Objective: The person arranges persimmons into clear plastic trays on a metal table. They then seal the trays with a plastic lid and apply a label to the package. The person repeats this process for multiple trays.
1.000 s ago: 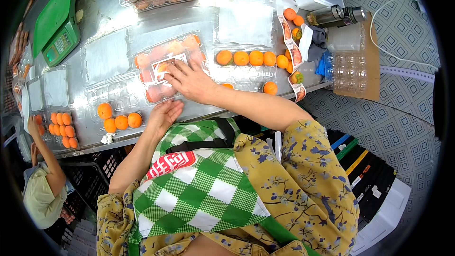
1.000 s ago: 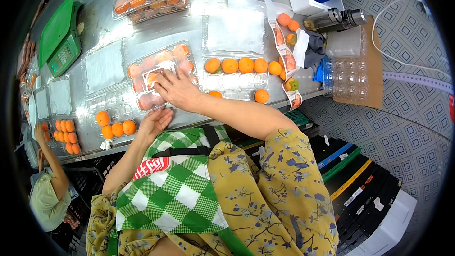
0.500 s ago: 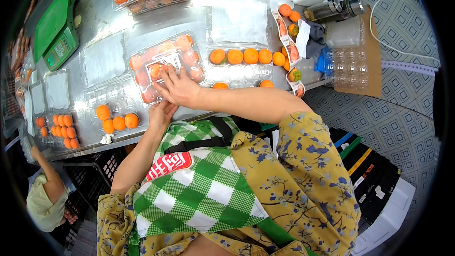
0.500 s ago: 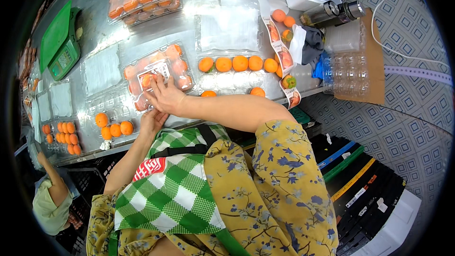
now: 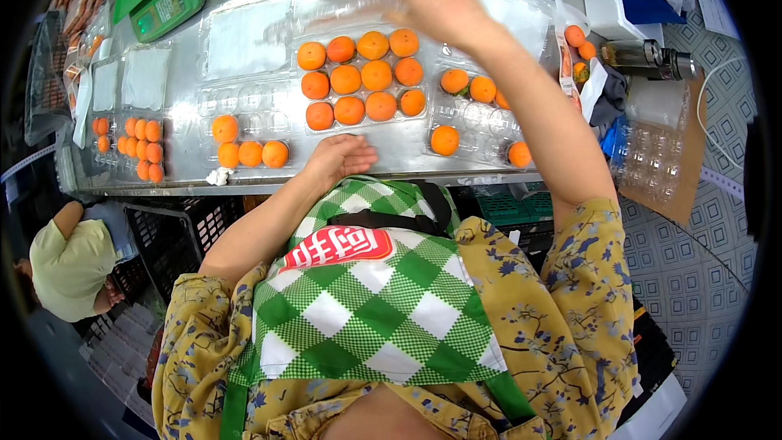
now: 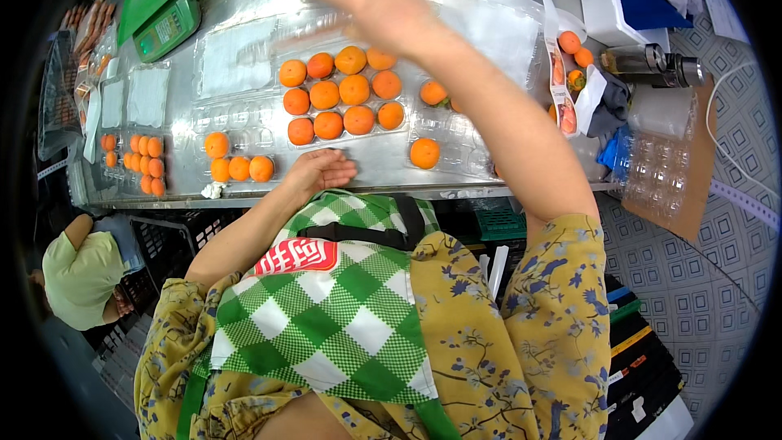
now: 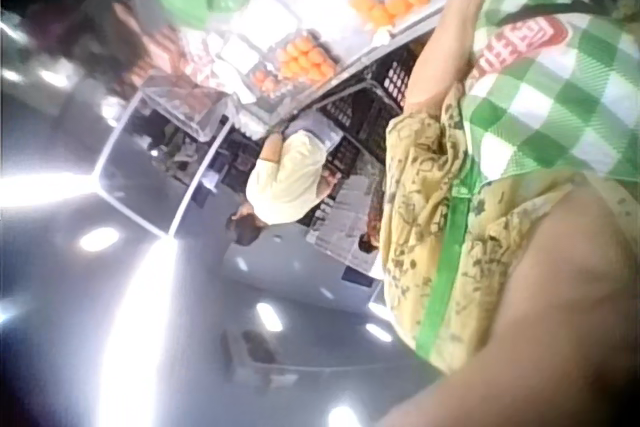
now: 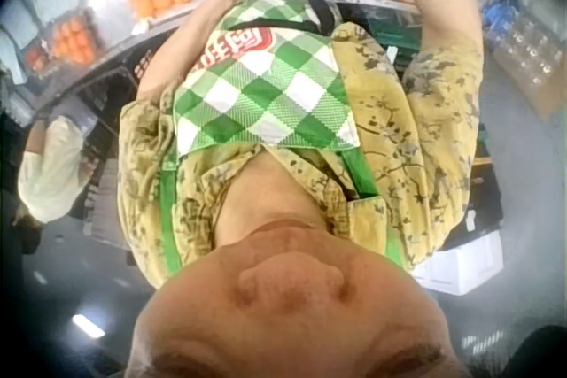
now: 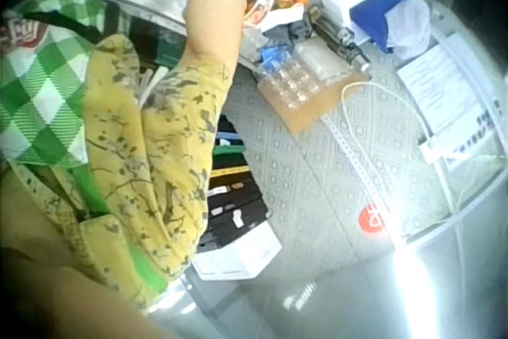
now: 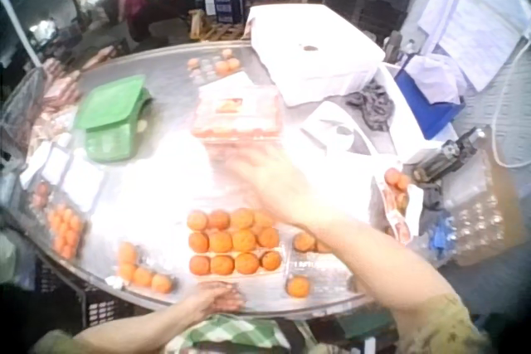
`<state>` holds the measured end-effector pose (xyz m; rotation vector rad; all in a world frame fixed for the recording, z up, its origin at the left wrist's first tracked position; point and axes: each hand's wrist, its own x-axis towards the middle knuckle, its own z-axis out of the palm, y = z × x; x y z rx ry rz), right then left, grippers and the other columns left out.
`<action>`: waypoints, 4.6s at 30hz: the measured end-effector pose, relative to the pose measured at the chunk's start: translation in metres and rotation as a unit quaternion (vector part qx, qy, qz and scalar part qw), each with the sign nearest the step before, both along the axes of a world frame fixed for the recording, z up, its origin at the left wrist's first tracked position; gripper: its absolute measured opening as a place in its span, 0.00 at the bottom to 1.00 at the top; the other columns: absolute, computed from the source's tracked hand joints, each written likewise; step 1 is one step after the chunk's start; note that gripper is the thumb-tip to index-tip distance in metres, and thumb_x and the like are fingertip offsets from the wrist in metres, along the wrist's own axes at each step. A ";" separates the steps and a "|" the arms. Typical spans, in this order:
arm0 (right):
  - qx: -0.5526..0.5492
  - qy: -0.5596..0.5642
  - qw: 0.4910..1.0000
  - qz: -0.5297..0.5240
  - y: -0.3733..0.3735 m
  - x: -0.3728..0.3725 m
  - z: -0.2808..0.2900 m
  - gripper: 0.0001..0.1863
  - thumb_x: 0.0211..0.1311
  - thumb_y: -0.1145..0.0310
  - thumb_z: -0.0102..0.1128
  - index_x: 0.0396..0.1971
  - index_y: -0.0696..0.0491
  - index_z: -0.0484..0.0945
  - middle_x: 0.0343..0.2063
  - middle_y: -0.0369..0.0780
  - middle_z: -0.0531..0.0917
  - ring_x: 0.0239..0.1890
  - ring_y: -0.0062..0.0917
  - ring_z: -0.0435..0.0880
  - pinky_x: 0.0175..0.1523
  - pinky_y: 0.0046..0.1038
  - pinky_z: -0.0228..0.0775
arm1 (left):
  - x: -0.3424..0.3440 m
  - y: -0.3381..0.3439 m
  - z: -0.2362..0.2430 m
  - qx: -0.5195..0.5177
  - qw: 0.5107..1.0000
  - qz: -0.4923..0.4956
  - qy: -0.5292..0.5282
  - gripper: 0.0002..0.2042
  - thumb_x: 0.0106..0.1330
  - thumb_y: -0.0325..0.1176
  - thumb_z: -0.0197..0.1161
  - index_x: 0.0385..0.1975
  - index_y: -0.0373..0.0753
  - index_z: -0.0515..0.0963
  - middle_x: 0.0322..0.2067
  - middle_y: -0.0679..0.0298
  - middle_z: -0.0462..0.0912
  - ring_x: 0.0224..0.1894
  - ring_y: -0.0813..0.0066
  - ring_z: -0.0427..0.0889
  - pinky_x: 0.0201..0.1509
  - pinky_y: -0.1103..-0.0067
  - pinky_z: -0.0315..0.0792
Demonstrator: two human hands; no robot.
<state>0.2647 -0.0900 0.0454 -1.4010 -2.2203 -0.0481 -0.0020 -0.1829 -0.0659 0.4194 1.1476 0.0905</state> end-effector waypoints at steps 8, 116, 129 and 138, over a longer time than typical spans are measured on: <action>0.048 0.098 0.971 -0.211 -0.030 0.037 0.009 0.20 0.44 0.71 0.63 0.42 0.52 0.76 0.40 0.44 0.79 0.47 0.37 0.76 0.53 0.33 0.68 | 0.013 0.090 0.035 0.446 0.894 -0.037 -0.005 0.14 0.64 0.27 0.53 0.49 0.33 0.74 0.41 0.61 0.82 0.46 0.76 0.79 0.53 0.78 0.71; -0.338 0.703 0.614 -0.121 -0.150 -0.047 -0.026 0.20 0.51 0.73 0.66 0.46 0.57 0.76 0.37 0.36 0.81 0.36 0.16 0.79 0.43 0.19 0.72 | 0.046 0.035 0.083 0.316 0.917 -0.099 -0.222 0.26 0.53 0.20 0.66 0.54 0.33 0.69 0.50 0.62 0.75 0.52 0.75 0.74 0.57 0.76 0.70; -0.364 0.721 0.583 -0.091 -0.149 -0.047 -0.021 0.20 0.55 0.78 0.59 0.50 0.59 0.73 0.44 0.39 0.79 0.44 0.21 0.79 0.50 0.24 0.73 | 0.038 0.034 0.086 0.334 0.915 -0.071 -0.214 0.26 0.52 0.21 0.66 0.54 0.31 0.70 0.50 0.61 0.75 0.53 0.73 0.75 0.58 0.74 0.70; -0.368 0.685 0.622 -0.097 -0.150 -0.049 -0.023 0.24 0.51 0.80 0.58 0.52 0.59 0.71 0.45 0.38 0.79 0.45 0.20 0.79 0.50 0.24 0.71 | 0.037 0.032 0.083 0.333 0.919 -0.078 -0.197 0.27 0.50 0.19 0.66 0.54 0.32 0.70 0.50 0.60 0.75 0.52 0.73 0.75 0.58 0.74 0.70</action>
